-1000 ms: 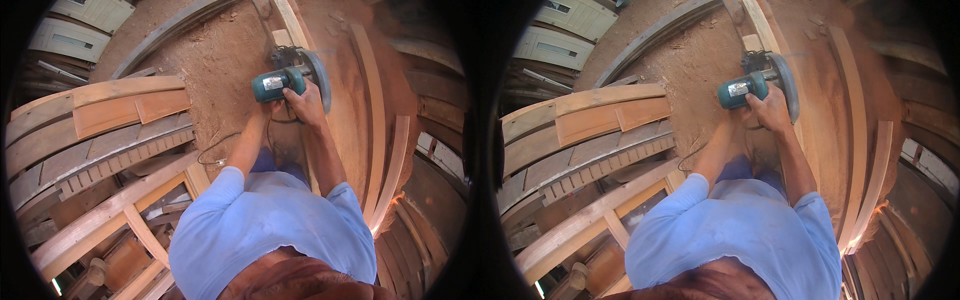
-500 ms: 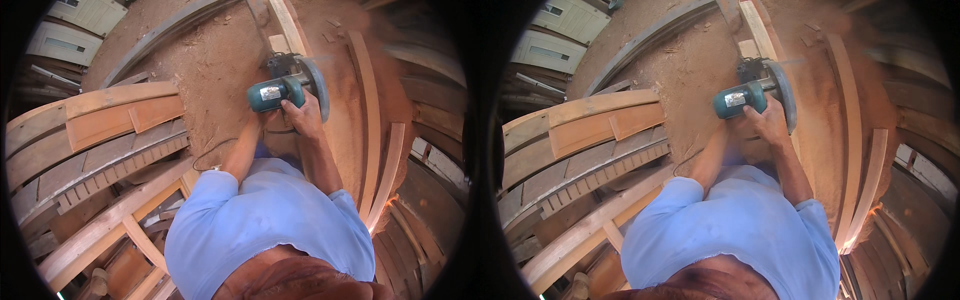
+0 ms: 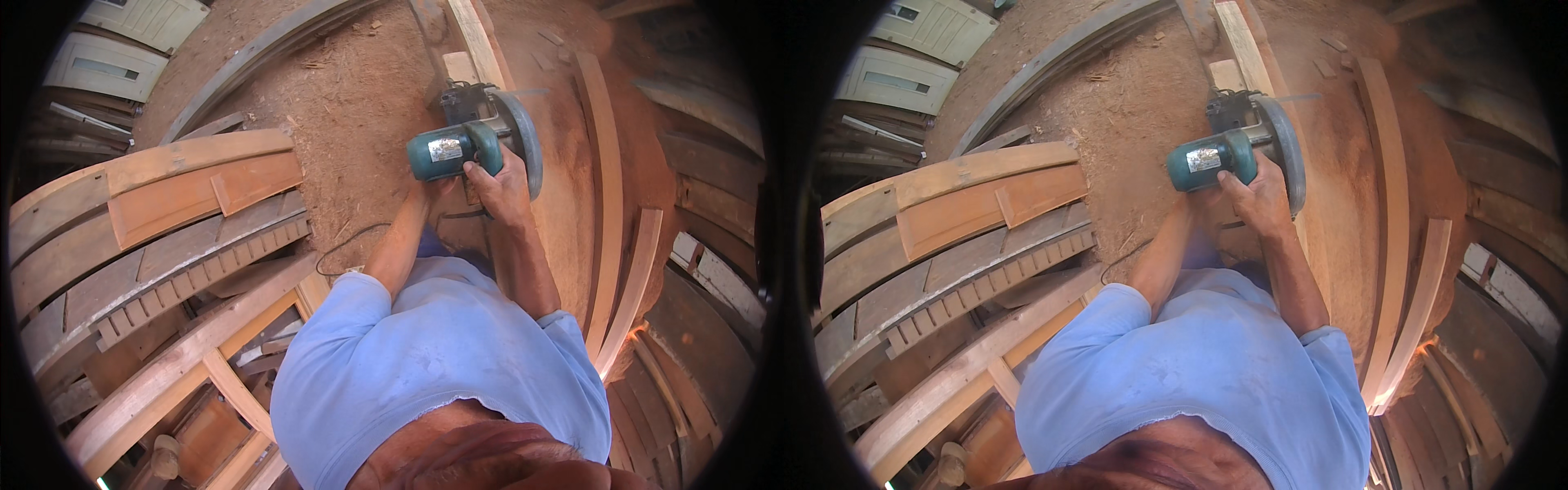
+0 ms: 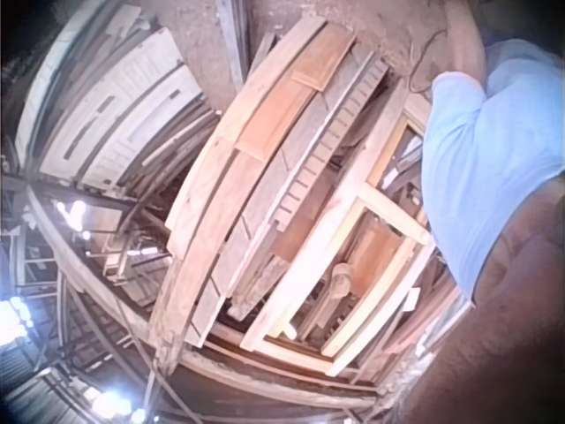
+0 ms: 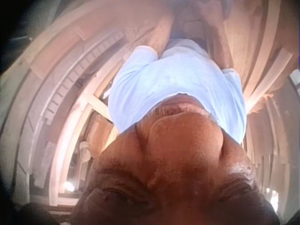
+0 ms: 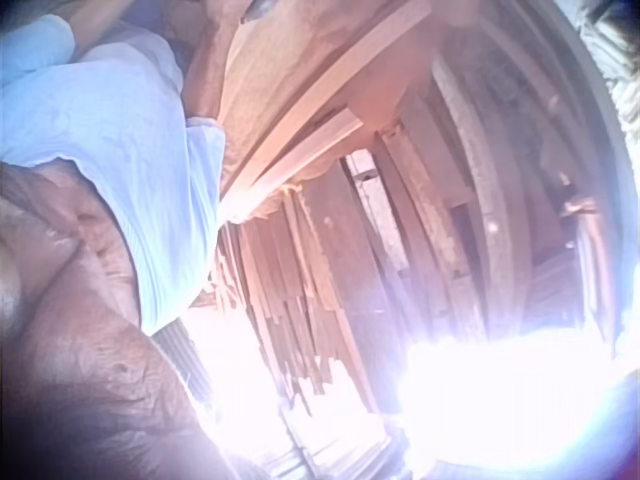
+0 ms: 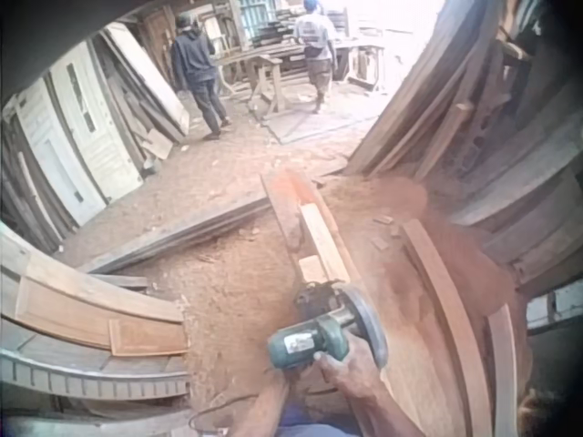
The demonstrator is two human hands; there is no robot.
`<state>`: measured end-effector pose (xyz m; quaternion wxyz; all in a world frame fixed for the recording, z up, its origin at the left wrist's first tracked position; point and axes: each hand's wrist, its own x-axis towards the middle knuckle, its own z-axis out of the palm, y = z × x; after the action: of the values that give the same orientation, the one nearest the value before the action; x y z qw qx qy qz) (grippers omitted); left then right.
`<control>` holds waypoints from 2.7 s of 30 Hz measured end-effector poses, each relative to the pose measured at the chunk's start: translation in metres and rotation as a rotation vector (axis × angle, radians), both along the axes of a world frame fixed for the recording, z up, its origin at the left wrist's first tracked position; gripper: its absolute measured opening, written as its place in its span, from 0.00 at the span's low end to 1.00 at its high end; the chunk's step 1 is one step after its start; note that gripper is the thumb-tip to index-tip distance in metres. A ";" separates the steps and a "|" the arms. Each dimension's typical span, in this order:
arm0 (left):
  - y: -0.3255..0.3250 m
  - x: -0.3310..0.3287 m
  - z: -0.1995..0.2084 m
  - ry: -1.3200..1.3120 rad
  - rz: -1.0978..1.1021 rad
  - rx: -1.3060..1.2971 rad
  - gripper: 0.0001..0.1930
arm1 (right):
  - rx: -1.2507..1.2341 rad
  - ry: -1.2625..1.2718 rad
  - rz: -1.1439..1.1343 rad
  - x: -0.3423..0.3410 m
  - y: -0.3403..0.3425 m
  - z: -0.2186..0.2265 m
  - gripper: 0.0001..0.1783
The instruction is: The person picks up a curved wooden plank, positions it on a workbench, and uses a circular saw to cut it. After cutting, the person inspects the piece and places it aside among other wood pieces.
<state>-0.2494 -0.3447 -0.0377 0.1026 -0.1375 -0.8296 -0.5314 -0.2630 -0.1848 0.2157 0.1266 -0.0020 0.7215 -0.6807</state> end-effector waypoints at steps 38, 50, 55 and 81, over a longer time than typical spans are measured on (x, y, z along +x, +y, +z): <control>-0.017 -0.056 0.016 -0.016 -0.052 0.169 0.14 | 0.034 -0.096 0.036 -0.054 -0.017 0.007 0.24; -0.012 -0.078 -0.026 -0.460 -0.415 1.426 0.19 | -0.054 -0.110 0.024 -0.068 -0.025 0.000 0.25; -0.012 -0.082 -0.053 -0.566 -0.340 1.578 0.18 | -0.043 -0.031 -0.022 -0.077 -0.030 0.004 0.14; -0.021 -0.123 0.016 -0.248 -0.217 1.079 0.13 | -0.022 -0.075 -0.042 -0.113 -0.041 0.013 0.12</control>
<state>-0.3719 -0.3662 -0.0219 0.0048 -0.0866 -0.4274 -0.8999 -0.3759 -0.2259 0.2287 0.1394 0.0371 0.7086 -0.6908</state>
